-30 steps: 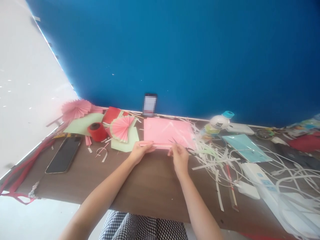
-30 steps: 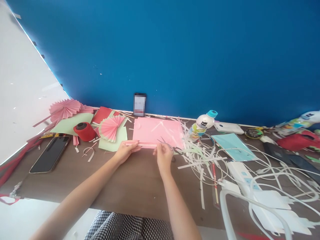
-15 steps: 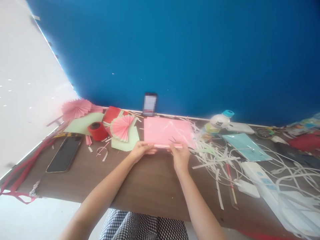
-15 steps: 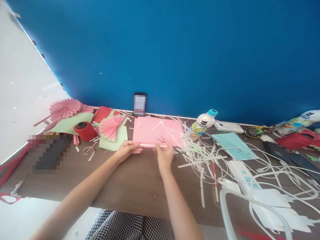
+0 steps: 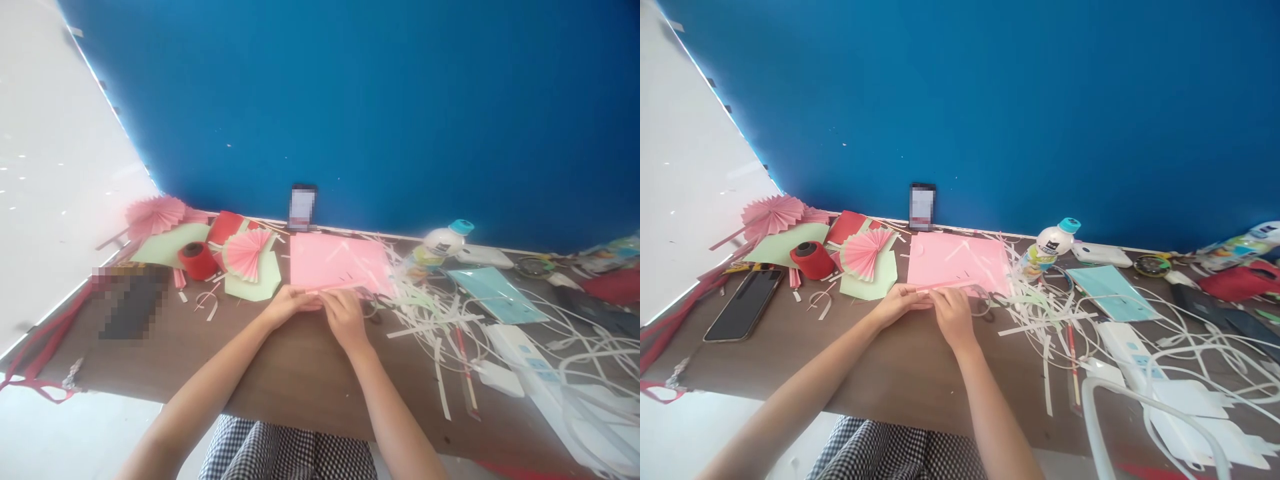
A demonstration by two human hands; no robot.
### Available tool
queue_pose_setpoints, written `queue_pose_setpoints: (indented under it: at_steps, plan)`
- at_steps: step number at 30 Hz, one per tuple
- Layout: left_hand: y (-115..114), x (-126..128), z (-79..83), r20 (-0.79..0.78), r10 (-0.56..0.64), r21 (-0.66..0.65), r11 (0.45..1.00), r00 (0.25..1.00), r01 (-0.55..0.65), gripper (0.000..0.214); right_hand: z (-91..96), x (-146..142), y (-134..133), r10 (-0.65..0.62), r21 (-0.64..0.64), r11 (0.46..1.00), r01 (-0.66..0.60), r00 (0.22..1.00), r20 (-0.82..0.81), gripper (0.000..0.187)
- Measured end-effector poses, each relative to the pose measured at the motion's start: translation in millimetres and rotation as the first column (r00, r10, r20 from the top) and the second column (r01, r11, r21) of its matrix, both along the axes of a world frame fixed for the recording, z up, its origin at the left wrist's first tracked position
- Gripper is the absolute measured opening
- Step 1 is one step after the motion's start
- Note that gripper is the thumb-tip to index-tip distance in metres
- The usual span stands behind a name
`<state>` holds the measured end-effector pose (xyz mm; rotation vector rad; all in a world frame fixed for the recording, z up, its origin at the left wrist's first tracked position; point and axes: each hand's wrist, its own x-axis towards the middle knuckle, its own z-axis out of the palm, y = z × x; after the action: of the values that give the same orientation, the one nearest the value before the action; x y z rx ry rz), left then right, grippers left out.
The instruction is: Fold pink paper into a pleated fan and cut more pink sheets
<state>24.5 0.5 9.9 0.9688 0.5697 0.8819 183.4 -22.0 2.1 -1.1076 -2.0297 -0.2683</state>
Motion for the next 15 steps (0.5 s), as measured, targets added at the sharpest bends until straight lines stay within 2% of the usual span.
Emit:
queue_pose_setpoints:
  at_steps: [4, 9, 15]
  plan:
    - [0.5, -0.1, -1.8, 0.009, -0.035, 0.016, 0.999, 0.999, 0.035, 0.04, -0.8, 0.8, 0.1, -0.004, 0.007, 1.0, 0.004, 1.0, -0.011, 0.016]
    - [-2.8, 1.4, -0.8, -0.031, -0.041, 0.072, 0.996, 0.999, 0.043, 0.04, -0.5, -0.9, -1.7, 0.054, 0.011, 0.998, -0.054, 0.998, -0.03, 0.02]
    - [-7.0, 2.6, -2.9, -0.117, 0.026, 0.191, 0.982, 0.993, -0.003, 0.037, 3.4, -2.3, -4.0, 0.076, 0.02, 0.997, -0.077, 0.997, 0.019, 0.024]
